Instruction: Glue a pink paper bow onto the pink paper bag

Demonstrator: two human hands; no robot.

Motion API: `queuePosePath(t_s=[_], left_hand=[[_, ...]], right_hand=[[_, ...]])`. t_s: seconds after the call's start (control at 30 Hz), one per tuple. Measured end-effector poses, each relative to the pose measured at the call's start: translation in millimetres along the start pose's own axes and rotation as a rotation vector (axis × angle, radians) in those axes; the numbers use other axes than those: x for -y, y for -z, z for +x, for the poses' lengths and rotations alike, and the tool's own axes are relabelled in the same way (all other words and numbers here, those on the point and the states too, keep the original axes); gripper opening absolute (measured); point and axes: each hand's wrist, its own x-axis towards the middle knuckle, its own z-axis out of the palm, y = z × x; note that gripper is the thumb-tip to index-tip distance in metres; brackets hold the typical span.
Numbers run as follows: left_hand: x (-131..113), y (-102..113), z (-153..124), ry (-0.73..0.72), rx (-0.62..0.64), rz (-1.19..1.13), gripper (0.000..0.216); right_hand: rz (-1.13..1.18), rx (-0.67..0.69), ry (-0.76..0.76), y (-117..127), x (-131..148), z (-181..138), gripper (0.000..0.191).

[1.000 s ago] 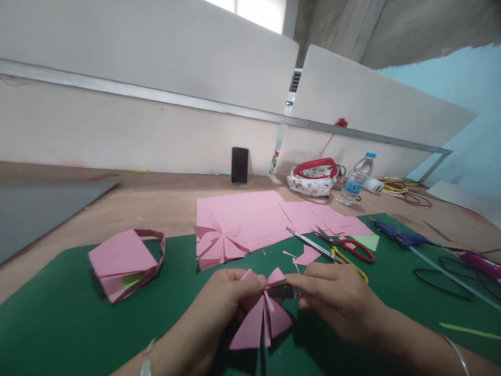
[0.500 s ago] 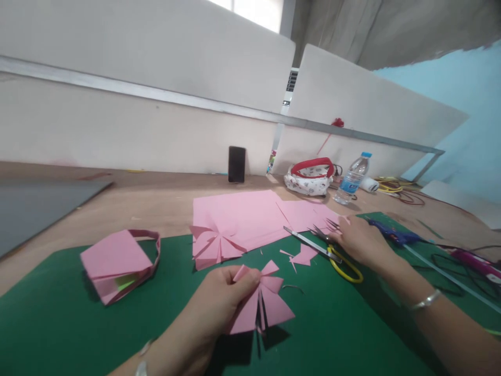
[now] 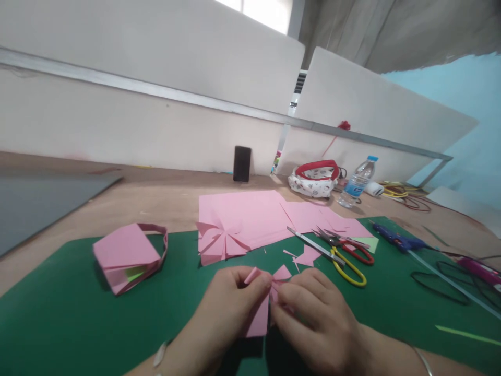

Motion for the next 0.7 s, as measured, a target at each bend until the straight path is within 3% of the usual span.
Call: queuePosePath(t_s=[0.13, 0.23, 0.37, 0.7], left_hand=[[-1, -1, 0, -0.053, 0.016, 0.110, 0.033], [-4, -2, -4, -0.062, 0.063, 0.132, 0.029], [-6, -5, -9, -0.075, 0.083, 0.189, 0.023], [-5, -6, -9, -0.043, 0.153, 0.164, 0.030]], right_hand=[[0.067, -0.050, -0.144, 1, 2, 2, 0.016], [0.059, -0.085, -0.147, 3, 3, 4, 0.013], [0.094, -0.028, -0.157, 4, 2, 4, 0.012], [0.149, 0.035, -0.393, -1, 0, -2, 0.019]])
